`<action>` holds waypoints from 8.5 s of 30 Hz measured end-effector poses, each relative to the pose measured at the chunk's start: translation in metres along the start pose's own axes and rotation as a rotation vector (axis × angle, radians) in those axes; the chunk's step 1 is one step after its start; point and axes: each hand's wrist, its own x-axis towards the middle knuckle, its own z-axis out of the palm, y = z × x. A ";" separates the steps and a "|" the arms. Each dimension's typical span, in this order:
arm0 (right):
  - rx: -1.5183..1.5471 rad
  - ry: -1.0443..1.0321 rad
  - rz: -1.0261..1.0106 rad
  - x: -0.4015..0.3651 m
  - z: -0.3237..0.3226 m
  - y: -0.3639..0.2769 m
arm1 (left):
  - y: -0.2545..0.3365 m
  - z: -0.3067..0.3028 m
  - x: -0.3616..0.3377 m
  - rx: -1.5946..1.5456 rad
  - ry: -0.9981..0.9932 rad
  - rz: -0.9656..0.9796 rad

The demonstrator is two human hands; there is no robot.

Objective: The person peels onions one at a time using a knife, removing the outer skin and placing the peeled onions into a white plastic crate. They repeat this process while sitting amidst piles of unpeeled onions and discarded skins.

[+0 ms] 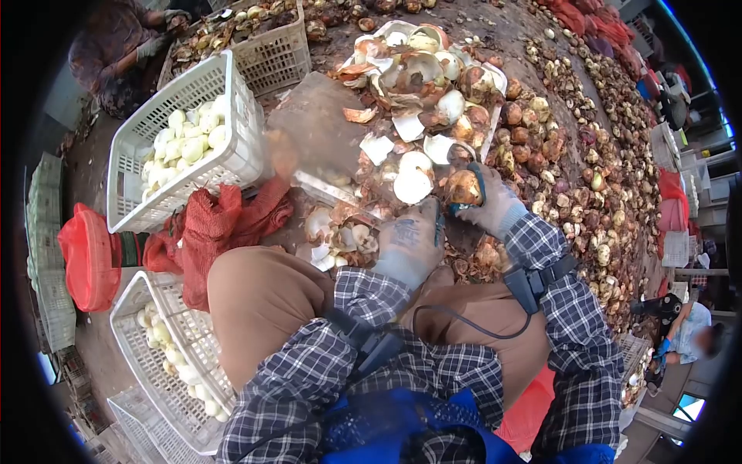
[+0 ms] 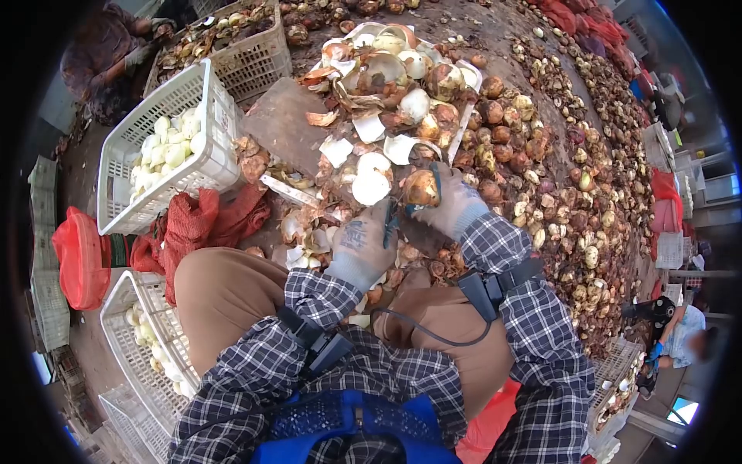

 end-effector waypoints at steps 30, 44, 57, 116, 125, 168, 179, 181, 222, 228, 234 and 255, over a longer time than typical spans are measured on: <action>0.075 -0.010 -0.028 -0.007 -0.013 -0.008 | -0.003 0.014 0.007 0.173 0.054 0.117; 0.040 -0.033 0.098 -0.005 -0.017 -0.024 | 0.031 -0.021 0.052 0.320 -0.305 -0.080; 0.252 0.145 0.117 0.007 -0.002 0.016 | -0.005 -0.018 -0.003 0.304 -0.265 0.006; -0.015 0.144 0.030 -0.008 0.005 -0.025 | 0.003 -0.019 0.006 -0.007 -0.041 -0.086; -0.041 0.127 0.077 -0.012 -0.002 -0.034 | -0.003 -0.010 0.006 0.087 -0.131 -0.015; 1.258 0.296 0.035 -0.009 0.004 -0.026 | -0.015 -0.025 0.002 0.102 -0.380 -0.112; 2.109 0.053 -0.547 -0.043 -0.014 -0.066 | 0.024 -0.101 -0.018 -1.108 0.299 -0.103; 1.971 0.141 -0.574 -0.052 -0.022 -0.067 | 0.023 -0.122 -0.025 -0.802 0.329 0.104; 2.286 0.266 -0.458 -0.052 -0.015 -0.071 | 0.019 -0.097 -0.042 -0.107 0.374 0.446; 2.163 0.429 -0.429 -0.044 0.000 -0.075 | 0.025 -0.103 -0.033 0.253 0.532 0.492; 2.191 0.455 -0.312 -0.054 -0.015 -0.080 | 0.023 -0.104 -0.032 0.190 0.439 0.401; 1.748 0.626 -0.424 -0.052 -0.030 -0.083 | 0.022 -0.115 -0.037 -0.176 0.299 0.312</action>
